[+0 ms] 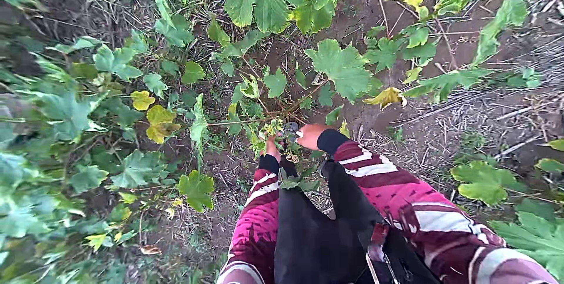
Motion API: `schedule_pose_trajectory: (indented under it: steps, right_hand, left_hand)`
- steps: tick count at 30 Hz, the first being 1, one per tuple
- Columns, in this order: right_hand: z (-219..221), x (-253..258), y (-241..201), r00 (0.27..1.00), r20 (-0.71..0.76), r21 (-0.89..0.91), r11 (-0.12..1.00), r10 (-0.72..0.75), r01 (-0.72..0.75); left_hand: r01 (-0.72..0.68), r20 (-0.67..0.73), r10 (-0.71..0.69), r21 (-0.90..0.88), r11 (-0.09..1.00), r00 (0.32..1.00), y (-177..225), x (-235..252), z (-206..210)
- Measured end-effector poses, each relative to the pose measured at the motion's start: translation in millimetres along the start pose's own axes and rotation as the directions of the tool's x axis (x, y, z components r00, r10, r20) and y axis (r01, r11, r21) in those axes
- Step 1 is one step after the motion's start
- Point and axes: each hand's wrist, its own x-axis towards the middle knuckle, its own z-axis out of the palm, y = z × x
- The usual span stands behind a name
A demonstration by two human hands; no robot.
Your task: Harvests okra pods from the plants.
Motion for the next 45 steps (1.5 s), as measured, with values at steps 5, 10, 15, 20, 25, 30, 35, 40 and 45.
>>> schedule_pose_trajectory:
  steps: [5, 10, 15, 20, 25, 30, 35, 40, 45]
  right_hand:
    - [-2.0, 7.2, -29.3, 0.998, -0.012, -0.089, 0.994, 0.055, -0.056]
    - [-12.5, -3.2, -44.7, 0.995, 0.003, -0.103, 0.989, 0.103, -0.102]
    - [-17.3, -8.3, -47.6, 0.99, -0.004, -0.08, 0.987, 0.141, -0.141]
    - [-17.4, -3.5, -46.6, 0.987, 0.006, -0.052, 0.985, 0.163, -0.163]
    - [-10.6, 2.7, -44.0, 0.992, -0.021, -0.043, 0.991, 0.126, -0.127]
    - [-5.2, 5.3, -45.0, 0.991, -0.039, -0.029, 0.991, 0.13, -0.131]
    - [-1.4, 6.3, -44.0, 0.992, -0.05, -0.058, 0.991, 0.119, -0.122]
    - [6.6, 1.7, -21.7, 0.984, -0.174, -0.052, 0.998, 0.036, -0.046]
    - [28.1, -21.9, 50.0, 0.996, -0.083, 0.079, 0.996, -0.03, 0.036]
  left_hand:
    - [0.031, -0.009, -0.031, 0.01, 0.999, 0.999, 10.7, 7.3, -6.4]
    - [-0.007, 0.06, 0.005, 0.046, 0.999, 0.998, 5.5, 24.4, -15.3]
    - [-0.029, 0.069, 0.025, 0.061, 0.998, 0.997, 9.7, 21.8, -10.0]
    - [-0.048, 0.069, 0.043, 0.062, 0.997, 0.997, 14.2, 14.5, -4.2]
    - [-0.045, 0.063, 0.042, 0.036, 0.998, 0.997, 6.7, 13.0, -0.9]
    - [-0.015, 0.033, 0.015, 0.003, 1.0, 0.999, 8.4, 13.4, 3.1]
    - [-0.012, 0.031, 0.013, -0.016, 1.0, 0.999, 9.1, 11.2, 6.2]
    - [-0.051, 0.067, 0.049, 0.035, 0.998, 0.997, 12.8, 8.0, -10.4]
    - [-0.02, 0.302, -0.016, 0.117, 0.993, 0.953, 2.9, -24.9, -48.5]
